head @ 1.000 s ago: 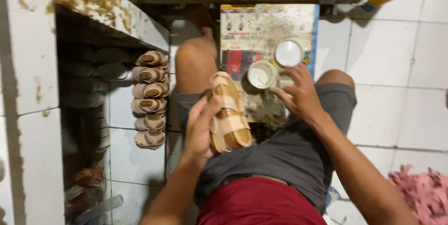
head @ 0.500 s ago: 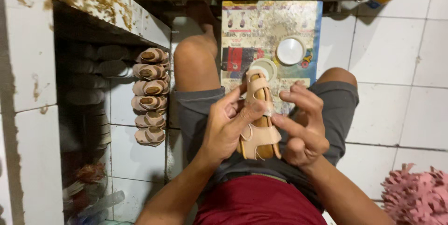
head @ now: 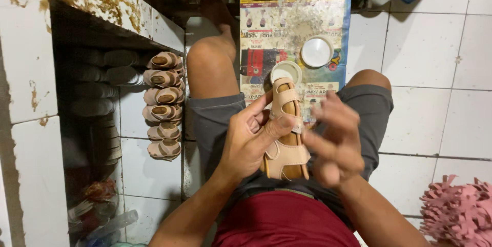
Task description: The person sits on the floor holding a small strappy sandal and repeatedly presses and rubs the straps and sole edges with their fingers. They occasionally dip a finger into a small bowl of liquid on the work board and continue rubbing the sandal, and briefly reach toward a shelf of finished sandals.
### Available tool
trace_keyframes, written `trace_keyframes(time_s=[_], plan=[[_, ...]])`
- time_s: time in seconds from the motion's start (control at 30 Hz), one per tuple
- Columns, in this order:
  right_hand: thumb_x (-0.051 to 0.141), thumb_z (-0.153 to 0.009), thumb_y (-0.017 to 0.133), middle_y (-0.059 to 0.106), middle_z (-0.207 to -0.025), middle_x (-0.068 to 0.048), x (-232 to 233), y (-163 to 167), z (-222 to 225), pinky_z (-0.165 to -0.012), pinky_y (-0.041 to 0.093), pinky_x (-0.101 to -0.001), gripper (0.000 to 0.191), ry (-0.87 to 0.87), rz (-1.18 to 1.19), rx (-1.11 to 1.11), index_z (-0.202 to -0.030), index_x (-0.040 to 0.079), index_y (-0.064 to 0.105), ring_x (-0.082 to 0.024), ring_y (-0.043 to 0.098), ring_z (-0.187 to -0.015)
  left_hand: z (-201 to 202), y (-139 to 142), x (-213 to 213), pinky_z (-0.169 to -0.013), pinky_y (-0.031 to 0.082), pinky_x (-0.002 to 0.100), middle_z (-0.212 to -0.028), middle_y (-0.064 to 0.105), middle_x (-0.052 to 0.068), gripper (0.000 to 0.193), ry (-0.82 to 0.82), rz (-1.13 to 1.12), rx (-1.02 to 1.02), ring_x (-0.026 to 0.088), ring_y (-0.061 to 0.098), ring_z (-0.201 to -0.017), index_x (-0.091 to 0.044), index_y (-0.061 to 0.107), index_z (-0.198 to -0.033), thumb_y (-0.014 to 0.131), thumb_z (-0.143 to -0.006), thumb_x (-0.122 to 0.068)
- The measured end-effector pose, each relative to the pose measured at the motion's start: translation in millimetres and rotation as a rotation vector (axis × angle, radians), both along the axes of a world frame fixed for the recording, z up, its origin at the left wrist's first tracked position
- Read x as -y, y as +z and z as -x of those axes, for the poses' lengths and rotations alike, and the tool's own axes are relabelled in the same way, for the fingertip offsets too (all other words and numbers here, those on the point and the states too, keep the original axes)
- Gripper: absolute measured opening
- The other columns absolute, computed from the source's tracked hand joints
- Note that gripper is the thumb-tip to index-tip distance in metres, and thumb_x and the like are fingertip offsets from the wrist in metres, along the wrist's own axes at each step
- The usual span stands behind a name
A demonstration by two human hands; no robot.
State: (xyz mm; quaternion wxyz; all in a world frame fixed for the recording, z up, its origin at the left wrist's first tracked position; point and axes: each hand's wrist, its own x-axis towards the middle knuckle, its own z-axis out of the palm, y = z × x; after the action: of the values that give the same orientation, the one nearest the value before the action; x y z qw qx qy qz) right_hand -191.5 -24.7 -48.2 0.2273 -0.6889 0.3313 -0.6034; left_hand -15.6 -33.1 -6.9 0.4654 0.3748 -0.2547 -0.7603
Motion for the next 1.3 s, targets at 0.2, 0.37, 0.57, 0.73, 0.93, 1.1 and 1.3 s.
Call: trace_keyframes(time_s=[0.2, 0.37, 0.57, 0.73, 0.93, 1.1, 1.3], plan=[[0.057, -0.11, 0.041, 0.061, -0.132, -0.025, 1.4, -0.1, 3.8, -0.122, 0.042, -0.0529, 0.06, 0.009, -0.003, 0.0, -0.119, 0.006, 0.072, -0.036, 0.054, -0.135, 0.7, 5.2, -1.1, -0.096, 0.056, 0.028, -0.127, 0.068, 0.013, 0.077, -0.033, 0.047, 0.045, 0.013, 0.065, -0.111, 0.009, 0.04, -0.157, 0.076, -0.095, -0.02], [0.054, -0.112, 0.042, 0.059, -0.134, -0.026, 2.5, 2.8, 9.5, -0.119, 0.041, -0.0515, 0.059, 0.019, -0.074, -0.059, -0.12, 0.004, 0.071, -0.038, 0.05, -0.136, 2.1, 8.4, -2.8, -0.096, 0.056, 0.028, -0.126, 0.069, 0.013, 0.078, -0.058, 0.041, 0.057, 0.013, 0.066, -0.111, 0.008, 0.04, -0.157, 0.076, -0.096, -0.022], [0.058, -0.108, 0.038, 0.06, -0.131, -0.017, 5.2, 0.0, 13.4, -0.12, 0.044, -0.0506, 0.063, -0.034, 0.014, -0.081, -0.117, 0.007, 0.074, -0.031, 0.055, -0.133, -0.8, 0.5, -2.1, -0.091, 0.057, 0.028, -0.121, 0.069, 0.013, 0.074, -0.066, 0.016, 0.078, 0.012, 0.066, -0.105, 0.008, 0.043, -0.156, 0.075, -0.096, -0.021], [0.059, -0.113, 0.035, 0.05, -0.139, -0.028, 3.3, -7.2, 8.8, -0.122, 0.04, -0.0542, 0.068, 0.034, -0.09, -0.049, -0.12, 0.001, 0.069, -0.038, 0.048, -0.139, 4.8, -6.4, -2.1, -0.087, 0.057, 0.028, -0.116, 0.07, 0.014, 0.066, -0.067, -0.05, -0.014, 0.013, 0.067, -0.101, 0.01, 0.048, -0.151, 0.074, -0.099, -0.019], [0.058, -0.108, 0.042, 0.057, -0.127, -0.021, -4.2, -6.9, 8.5, -0.122, 0.043, -0.056, 0.062, 0.053, 0.06, 0.014, -0.108, 0.006, 0.074, -0.032, 0.052, -0.131, 1.8, -0.2, 0.1, -0.091, 0.057, 0.027, -0.119, 0.07, 0.011, 0.068, -0.047, 0.007, 0.058, 0.012, 0.067, -0.105, 0.008, 0.047, -0.152, 0.075, -0.096, -0.019], [0.06, -0.106, 0.039, 0.062, -0.12, -0.019, -7.8, -3.2, 10.9, -0.118, 0.048, -0.0542, 0.065, -0.093, 0.077, 0.012, -0.105, 0.006, 0.075, -0.03, 0.059, -0.125, 5.0, 8.2, -1.1, -0.093, 0.057, 0.029, -0.122, 0.069, 0.014, 0.073, -0.048, 0.029, 0.088, 0.014, 0.067, -0.107, 0.009, 0.044, -0.155, 0.076, -0.096, -0.02], [0.06, -0.108, 0.038, 0.057, -0.138, -0.024, -22.3, -0.9, 11.4, -0.124, 0.037, -0.0494, 0.066, 0.104, -0.064, 0.113, -0.113, 0.006, 0.074, -0.035, 0.049, -0.143, 6.0, 11.3, -1.7, -0.096, 0.057, 0.03, -0.126, 0.07, 0.016, 0.076, -0.027, 0.088, 0.086, 0.016, 0.068, -0.11, 0.009, 0.039, -0.156, 0.075, -0.096, -0.02]])
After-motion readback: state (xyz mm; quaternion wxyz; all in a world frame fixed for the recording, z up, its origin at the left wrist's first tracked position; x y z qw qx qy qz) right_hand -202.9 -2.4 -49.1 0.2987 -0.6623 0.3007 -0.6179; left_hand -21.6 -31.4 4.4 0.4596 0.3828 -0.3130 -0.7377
